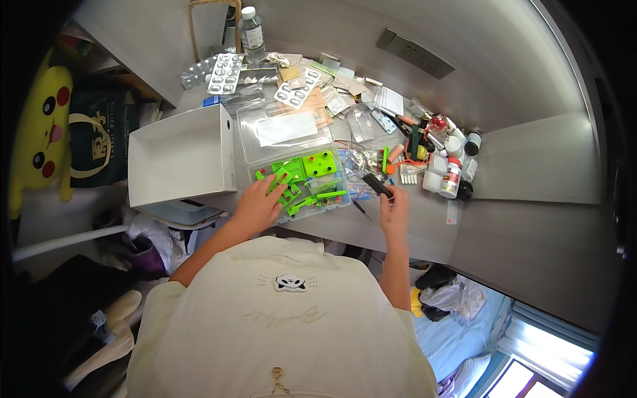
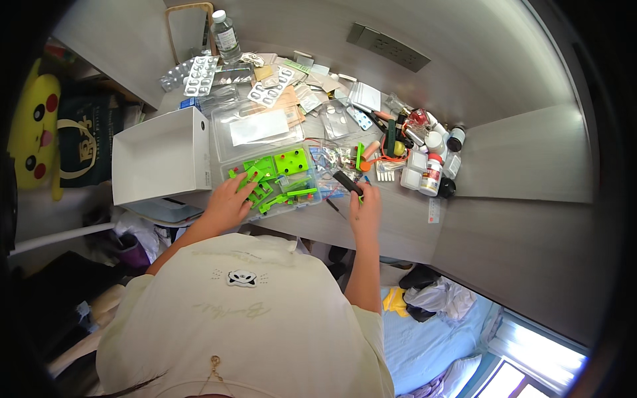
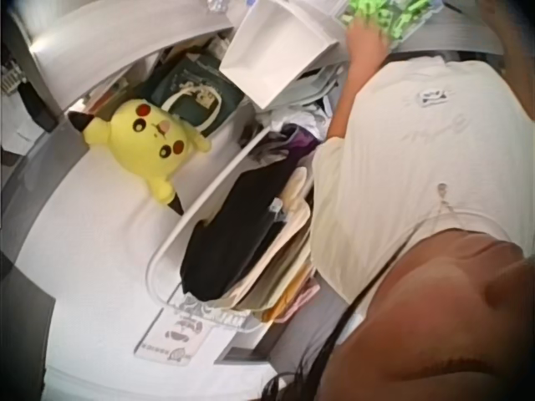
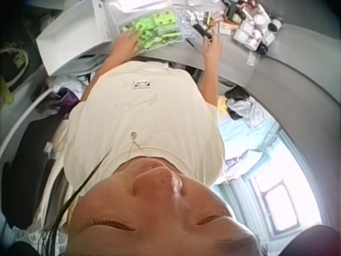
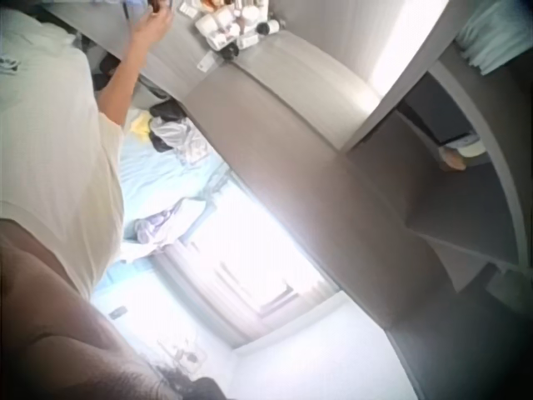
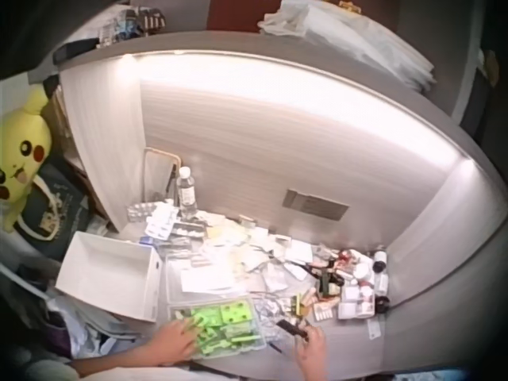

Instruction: The person organizes a cluttered desk by sorting various items into a white box and a clear plastic container. They place a brown wallet, a water bottle, and green electronic components into the containers. They also handle a small robot toy and a red object before placing them on the shelf.

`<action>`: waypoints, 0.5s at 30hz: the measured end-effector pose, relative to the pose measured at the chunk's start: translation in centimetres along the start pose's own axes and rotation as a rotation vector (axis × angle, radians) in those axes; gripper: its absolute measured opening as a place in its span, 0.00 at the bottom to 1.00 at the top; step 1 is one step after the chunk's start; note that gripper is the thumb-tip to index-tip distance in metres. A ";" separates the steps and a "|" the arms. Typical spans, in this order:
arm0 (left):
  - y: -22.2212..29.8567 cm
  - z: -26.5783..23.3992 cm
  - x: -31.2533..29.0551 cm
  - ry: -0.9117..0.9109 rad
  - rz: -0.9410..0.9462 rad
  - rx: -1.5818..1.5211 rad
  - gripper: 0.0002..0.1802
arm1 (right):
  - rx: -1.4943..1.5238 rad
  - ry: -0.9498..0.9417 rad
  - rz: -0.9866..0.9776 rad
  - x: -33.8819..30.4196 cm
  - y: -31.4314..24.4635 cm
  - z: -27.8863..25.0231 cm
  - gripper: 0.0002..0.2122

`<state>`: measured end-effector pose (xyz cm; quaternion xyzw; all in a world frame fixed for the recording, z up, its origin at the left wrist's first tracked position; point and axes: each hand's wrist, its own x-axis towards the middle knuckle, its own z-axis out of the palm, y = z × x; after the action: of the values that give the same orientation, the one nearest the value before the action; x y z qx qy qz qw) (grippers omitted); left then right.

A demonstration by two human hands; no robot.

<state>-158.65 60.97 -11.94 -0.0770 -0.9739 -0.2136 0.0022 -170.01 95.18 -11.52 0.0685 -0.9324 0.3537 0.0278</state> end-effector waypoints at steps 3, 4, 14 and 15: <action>0.3 -0.8 -0.6 0.016 0.020 -0.036 0.25 | 0.207 -0.102 0.084 -1.0 -2.5 0.2 0.13; 0.6 -1.0 -0.6 0.009 0.037 -0.048 0.25 | 0.399 -0.167 0.085 -1.1 -2.7 1.5 0.14; 1.8 -1.5 0.9 -0.026 0.119 -0.145 0.23 | -0.007 -0.105 -0.404 3.4 -8.8 8.4 0.14; 1.7 -1.6 0.9 -0.036 0.118 -0.148 0.23 | -0.020 -0.040 -0.385 3.5 -8.3 7.8 0.14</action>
<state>-159.35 62.01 -9.76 -0.1381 -0.9491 -0.2830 -0.0082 -172.31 83.44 -11.59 0.2524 -0.9060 0.3311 0.0771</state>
